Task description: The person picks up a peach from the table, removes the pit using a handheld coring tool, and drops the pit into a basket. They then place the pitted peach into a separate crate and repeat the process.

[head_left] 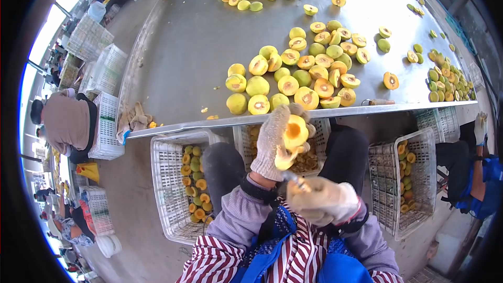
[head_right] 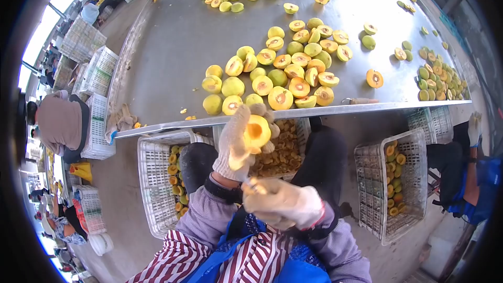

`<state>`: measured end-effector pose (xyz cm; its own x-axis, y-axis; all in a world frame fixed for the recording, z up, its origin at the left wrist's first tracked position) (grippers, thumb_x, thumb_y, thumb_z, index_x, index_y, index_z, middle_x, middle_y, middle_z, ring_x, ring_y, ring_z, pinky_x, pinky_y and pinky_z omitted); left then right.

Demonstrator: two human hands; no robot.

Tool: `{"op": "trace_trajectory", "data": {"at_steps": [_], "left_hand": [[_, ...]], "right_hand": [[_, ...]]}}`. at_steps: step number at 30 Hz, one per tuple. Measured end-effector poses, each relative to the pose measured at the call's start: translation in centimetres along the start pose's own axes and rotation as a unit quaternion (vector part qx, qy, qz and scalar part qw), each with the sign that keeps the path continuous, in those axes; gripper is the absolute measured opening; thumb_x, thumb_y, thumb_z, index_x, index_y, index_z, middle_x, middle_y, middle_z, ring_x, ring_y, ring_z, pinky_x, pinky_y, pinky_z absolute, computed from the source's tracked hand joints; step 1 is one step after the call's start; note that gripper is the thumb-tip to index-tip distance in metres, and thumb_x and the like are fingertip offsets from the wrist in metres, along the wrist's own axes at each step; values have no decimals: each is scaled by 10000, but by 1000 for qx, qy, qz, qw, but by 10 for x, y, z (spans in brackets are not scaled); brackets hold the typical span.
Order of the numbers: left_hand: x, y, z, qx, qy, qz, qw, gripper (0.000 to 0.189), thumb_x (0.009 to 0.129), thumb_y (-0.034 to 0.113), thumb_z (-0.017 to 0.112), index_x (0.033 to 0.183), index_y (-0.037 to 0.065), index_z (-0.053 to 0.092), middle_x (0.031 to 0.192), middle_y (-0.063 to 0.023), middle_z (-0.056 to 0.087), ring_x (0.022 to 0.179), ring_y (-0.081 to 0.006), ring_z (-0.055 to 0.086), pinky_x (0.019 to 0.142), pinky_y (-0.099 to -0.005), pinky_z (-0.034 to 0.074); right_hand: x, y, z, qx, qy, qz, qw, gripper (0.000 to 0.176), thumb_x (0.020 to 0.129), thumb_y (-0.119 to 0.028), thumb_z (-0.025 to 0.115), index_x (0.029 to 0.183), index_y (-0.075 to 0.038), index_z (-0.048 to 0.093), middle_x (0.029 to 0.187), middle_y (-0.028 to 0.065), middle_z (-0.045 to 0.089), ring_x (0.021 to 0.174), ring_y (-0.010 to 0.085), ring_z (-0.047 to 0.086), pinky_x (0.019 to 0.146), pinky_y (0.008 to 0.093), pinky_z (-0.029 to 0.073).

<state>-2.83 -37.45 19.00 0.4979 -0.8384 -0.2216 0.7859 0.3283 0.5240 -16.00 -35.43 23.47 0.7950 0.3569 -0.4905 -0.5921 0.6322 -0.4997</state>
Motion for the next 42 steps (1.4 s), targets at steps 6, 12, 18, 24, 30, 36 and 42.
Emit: {"op": "trace_trajectory", "data": {"at_steps": [6,12,18,24,30,36,42], "left_hand": [[-4,12,2,76,48,7,996,562,1038,505,495,1275,1,571,1179,-166,674,991,-283,701,720,-368,600],[-38,79,-23,319,70,192,925,473,1076,404,435,1199,-10,630,1110,-135,663,973,-213,669,749,-308,592],[-80,166,-74,918,290,250,108,324,905,255,645,1184,96,687,1283,-161,641,1099,-346,645,936,-418,512],[15,143,-75,841,116,219,481,370,875,280,647,1215,137,669,1304,-156,629,1171,-397,598,981,-483,494],[73,121,-133,849,152,50,503,548,755,258,742,1262,87,621,1306,-200,597,1254,-396,538,1067,-463,433],[74,124,-148,843,159,92,506,521,743,167,742,1232,53,600,1259,-171,591,1212,-378,548,1051,-442,428],[82,127,-168,835,145,121,516,462,749,157,708,1174,3,614,1188,-197,613,1144,-376,579,1010,-422,441]], "right_hand": [[0,-19,-40,-34,183,-111,976,186,975,-222,637,991,-77,522,589,-10,488,395,70,399,350,234,304],[-7,-25,-50,-104,269,-141,947,189,968,-197,641,1032,-55,535,651,-7,527,469,67,460,439,229,376],[-1,-21,-57,-94,271,-163,944,224,953,-210,674,1088,-58,580,711,-11,552,564,51,498,516,229,422],[9,-26,-43,-288,291,-189,893,289,926,-250,720,1128,-66,627,851,39,675,740,82,622,665,289,513],[12,-8,-72,-279,298,-254,877,306,972,-378,561,1076,-90,577,760,76,684,689,204,682,630,352,527],[11,-11,-59,-290,269,-224,891,348,972,-421,547,1142,-119,587,708,58,646,592,176,647,558,330,506],[5,-5,-56,-268,238,-226,906,334,978,-425,540,1121,-126,582,701,96,644,564,225,641,527,374,488]]}}
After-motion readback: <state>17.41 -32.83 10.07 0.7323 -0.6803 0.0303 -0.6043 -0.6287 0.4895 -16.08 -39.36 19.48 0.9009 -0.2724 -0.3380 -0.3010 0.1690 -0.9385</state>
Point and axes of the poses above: each hand's wrist, its own x-axis towards the middle knuckle, its own z-axis out of the palm, y = z × x, the point moved 8 cm from there along x, towards the middle knuckle
